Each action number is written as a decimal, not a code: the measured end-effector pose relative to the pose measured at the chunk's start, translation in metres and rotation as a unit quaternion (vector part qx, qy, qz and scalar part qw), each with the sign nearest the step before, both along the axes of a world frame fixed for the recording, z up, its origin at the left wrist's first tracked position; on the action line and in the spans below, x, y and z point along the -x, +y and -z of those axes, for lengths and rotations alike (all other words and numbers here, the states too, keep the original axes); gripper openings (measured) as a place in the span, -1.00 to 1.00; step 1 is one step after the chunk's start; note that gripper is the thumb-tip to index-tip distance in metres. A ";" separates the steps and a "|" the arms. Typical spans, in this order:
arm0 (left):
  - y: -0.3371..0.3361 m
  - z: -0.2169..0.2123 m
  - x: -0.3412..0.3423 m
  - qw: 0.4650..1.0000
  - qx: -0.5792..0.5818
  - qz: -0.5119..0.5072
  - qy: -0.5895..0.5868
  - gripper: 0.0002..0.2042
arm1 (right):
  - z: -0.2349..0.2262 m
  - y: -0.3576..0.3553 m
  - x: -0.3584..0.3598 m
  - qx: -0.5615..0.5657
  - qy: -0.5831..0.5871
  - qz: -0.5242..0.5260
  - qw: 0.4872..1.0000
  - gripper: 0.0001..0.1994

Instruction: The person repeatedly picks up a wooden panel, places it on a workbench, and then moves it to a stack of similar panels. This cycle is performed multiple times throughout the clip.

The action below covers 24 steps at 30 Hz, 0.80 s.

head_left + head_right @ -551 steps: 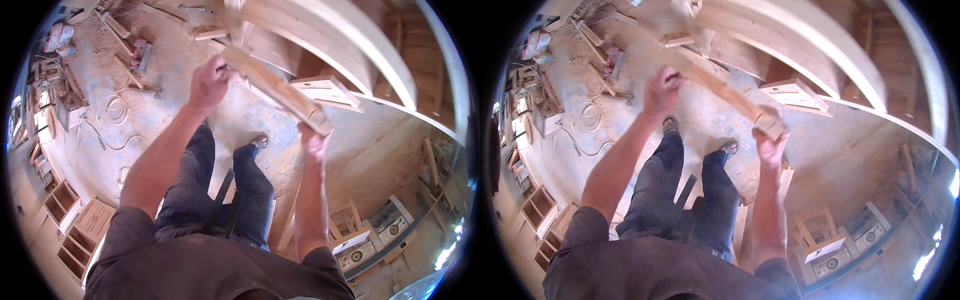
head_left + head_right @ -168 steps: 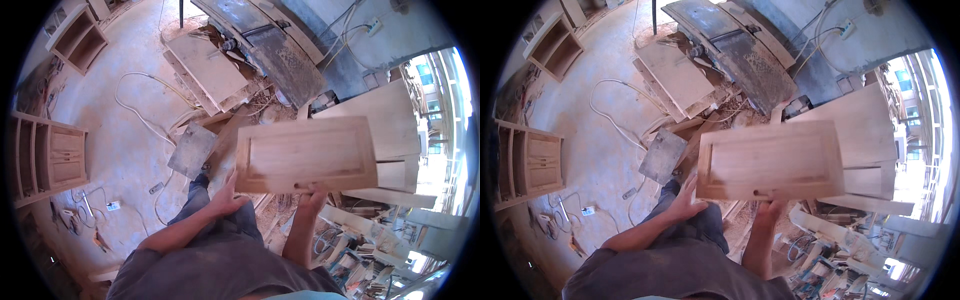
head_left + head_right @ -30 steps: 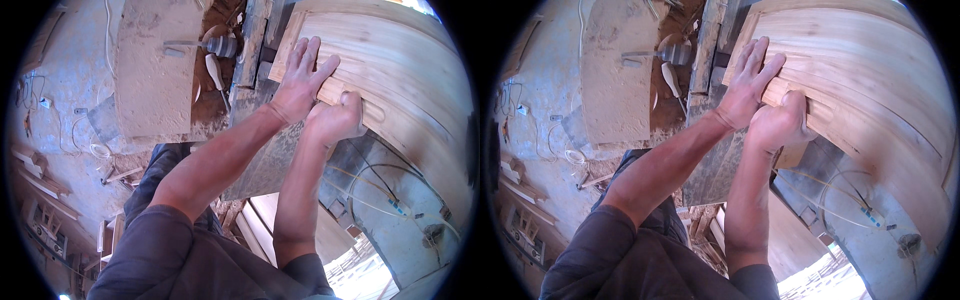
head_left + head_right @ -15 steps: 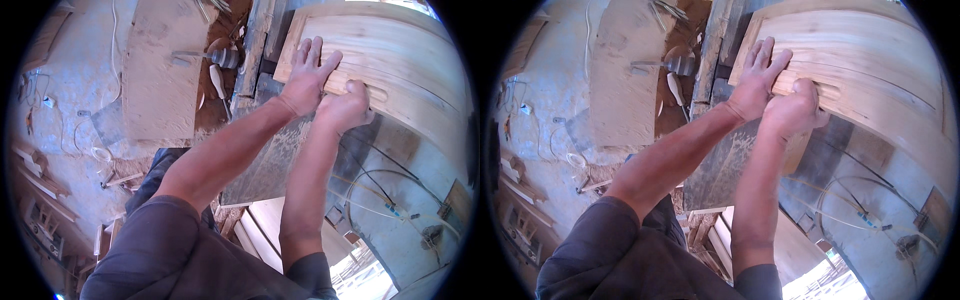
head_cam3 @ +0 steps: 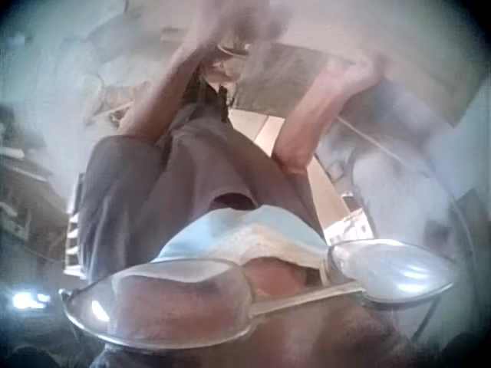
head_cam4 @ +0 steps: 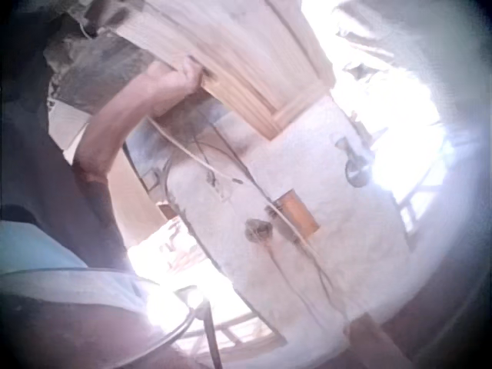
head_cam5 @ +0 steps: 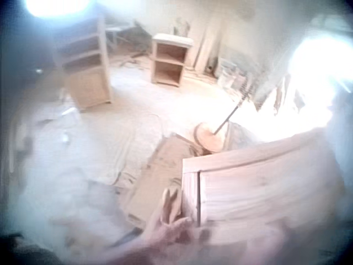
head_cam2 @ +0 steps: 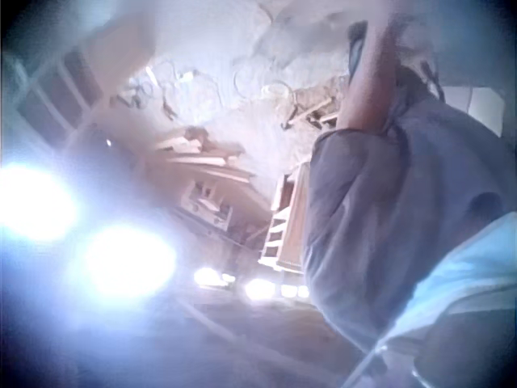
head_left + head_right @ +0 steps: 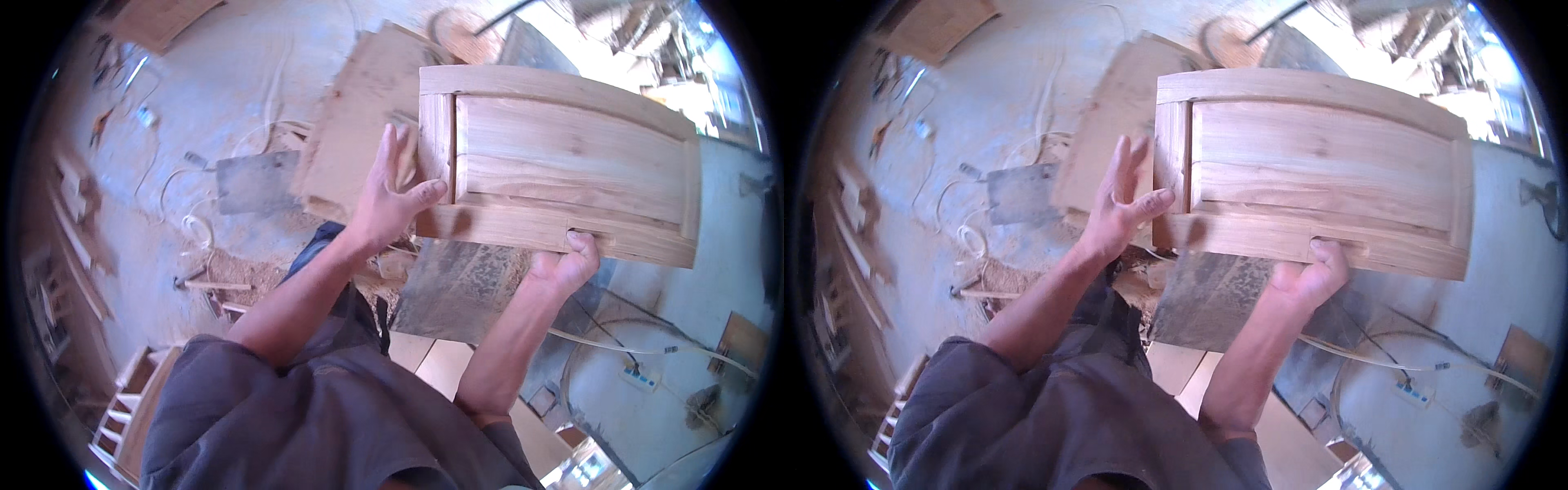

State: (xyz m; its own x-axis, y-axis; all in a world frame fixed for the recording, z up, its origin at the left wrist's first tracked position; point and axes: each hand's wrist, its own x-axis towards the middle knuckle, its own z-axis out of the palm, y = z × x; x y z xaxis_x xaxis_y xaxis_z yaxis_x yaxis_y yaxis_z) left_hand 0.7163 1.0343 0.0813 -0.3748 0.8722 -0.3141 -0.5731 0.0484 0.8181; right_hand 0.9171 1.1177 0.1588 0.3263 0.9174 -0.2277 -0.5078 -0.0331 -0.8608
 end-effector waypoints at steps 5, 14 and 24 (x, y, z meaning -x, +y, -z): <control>-0.101 -0.027 0.064 0.964 -0.133 0.015 -0.231 -0.12 | -0.017 -0.062 0.041 0.046 0.023 -0.112 0.992 -0.21; -0.290 -0.077 0.121 0.903 -0.287 -0.151 -0.284 -0.01 | 0.011 -0.148 0.143 0.102 0.063 -0.396 0.910 -0.22; -0.503 -0.042 0.212 0.800 -0.380 -0.376 -0.273 -0.42 | 0.013 -0.349 0.337 0.256 0.057 -0.450 0.854 -0.38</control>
State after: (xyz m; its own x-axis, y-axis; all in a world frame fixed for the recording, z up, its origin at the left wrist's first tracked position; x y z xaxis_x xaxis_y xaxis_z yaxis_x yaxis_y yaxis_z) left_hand 0.5044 0.5316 0.1237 -0.8708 0.4820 -0.0972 -0.4888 -0.8699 0.0654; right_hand 0.5800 0.7685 0.1455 -0.5088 0.5554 -0.6577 -0.1572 -0.8111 -0.5634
